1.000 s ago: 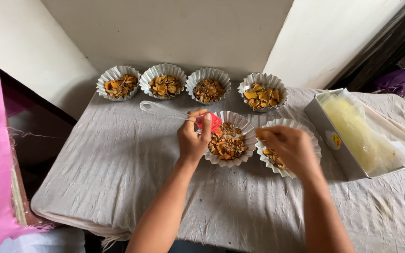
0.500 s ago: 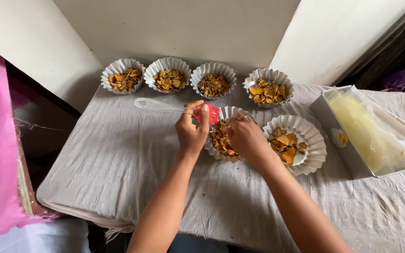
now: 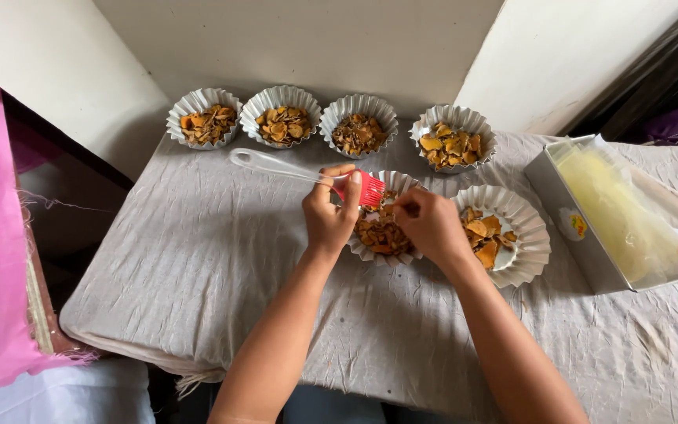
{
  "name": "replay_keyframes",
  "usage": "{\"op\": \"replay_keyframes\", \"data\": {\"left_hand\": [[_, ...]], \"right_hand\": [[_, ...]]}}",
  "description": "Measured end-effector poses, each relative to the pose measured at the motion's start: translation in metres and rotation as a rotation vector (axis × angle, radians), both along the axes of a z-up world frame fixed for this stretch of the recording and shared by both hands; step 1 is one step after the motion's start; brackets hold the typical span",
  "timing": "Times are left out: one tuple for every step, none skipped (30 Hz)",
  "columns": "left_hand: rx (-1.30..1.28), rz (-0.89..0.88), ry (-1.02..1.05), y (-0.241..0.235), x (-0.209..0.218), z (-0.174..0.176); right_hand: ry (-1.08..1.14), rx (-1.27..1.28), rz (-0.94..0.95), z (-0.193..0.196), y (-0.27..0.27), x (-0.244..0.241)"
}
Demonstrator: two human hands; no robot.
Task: Packaging dried herbal tea ingredients from foil cups into small plastic bags and cleaning the cups with a brush.
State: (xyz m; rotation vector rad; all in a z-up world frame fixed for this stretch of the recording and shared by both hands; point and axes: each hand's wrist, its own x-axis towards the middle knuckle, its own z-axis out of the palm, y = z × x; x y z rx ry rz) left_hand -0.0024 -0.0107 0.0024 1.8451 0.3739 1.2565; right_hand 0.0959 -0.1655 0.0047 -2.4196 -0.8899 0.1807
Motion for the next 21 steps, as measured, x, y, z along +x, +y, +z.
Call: {"op": "replay_keyframes", "data": {"left_hand": [[-0.082, -0.061, -0.031, -0.004, -0.001, 0.003], [-0.164, -0.126, -0.062, -0.008, -0.002, 0.006], [-0.163, -0.129, -0.061, -0.011, -0.003, 0.009], [-0.132, -0.169, -0.010, -0.015, -0.003, 0.012], [-0.100, -0.208, 0.041, -0.019, -0.004, 0.015], [-0.100, -0.208, 0.042, -0.017, 0.000, 0.009], [-0.018, -0.170, 0.058, -0.015, 0.004, 0.002], [0.064, -0.131, 0.076, -0.012, 0.006, -0.005], [0.063, -0.129, 0.080, -0.012, 0.001, 0.004], [0.051, -0.120, 0.052, -0.013, -0.005, 0.013], [0.038, -0.112, 0.024, -0.014, -0.010, 0.021], [0.033, -0.112, 0.025, -0.012, -0.010, 0.022], [-0.009, -0.174, 0.048, -0.010, -0.011, 0.023], [-0.051, -0.237, 0.072, -0.008, -0.011, 0.024], [-0.056, -0.239, 0.074, -0.010, -0.008, 0.017], [0.025, -0.152, 0.047, -0.009, -0.004, 0.010], [0.106, -0.067, 0.019, -0.009, -0.001, 0.004], [0.109, -0.068, 0.023, -0.011, -0.004, 0.011], [0.104, -0.079, 0.030, -0.013, -0.008, 0.018], [0.097, -0.088, 0.038, -0.015, -0.011, 0.024], [0.099, -0.087, 0.042, -0.013, -0.011, 0.021]], "right_hand": [[0.109, 0.134, -0.047, 0.017, -0.005, -0.006], [0.219, 0.268, -0.098, 0.035, -0.009, -0.013], [0.219, 0.270, -0.101, 0.040, -0.011, -0.015], [0.382, 0.427, -0.104, 0.045, -0.014, -0.018], [0.543, 0.586, -0.106, 0.050, -0.016, -0.020], [0.545, 0.586, -0.106, 0.061, -0.024, -0.022], [0.570, 0.598, -0.135, 0.071, -0.032, -0.024], [0.598, 0.609, -0.162, 0.081, -0.039, -0.026], [0.602, 0.607, -0.162, 0.088, -0.051, -0.024], [0.424, 0.353, -0.217, 0.095, -0.064, -0.022], [0.243, 0.100, -0.265, 0.102, -0.076, -0.020], [0.244, 0.094, -0.266, 0.111, -0.080, -0.022], [0.244, -0.018, -0.313, 0.119, -0.083, -0.025], [0.244, -0.131, -0.360, 0.127, -0.087, -0.028], [0.245, -0.137, -0.362, 0.110, -0.089, -0.022], [0.124, -0.122, -0.282, 0.093, -0.089, -0.016], [0.003, -0.106, -0.201, 0.076, -0.089, -0.010], [0.007, -0.104, -0.201, 0.071, -0.078, -0.013], [-0.026, -0.068, -0.119, 0.066, -0.066, -0.015], [-0.059, -0.032, -0.035, 0.061, -0.055, -0.017], [-0.055, -0.031, -0.034, 0.046, -0.041, -0.014]]}}
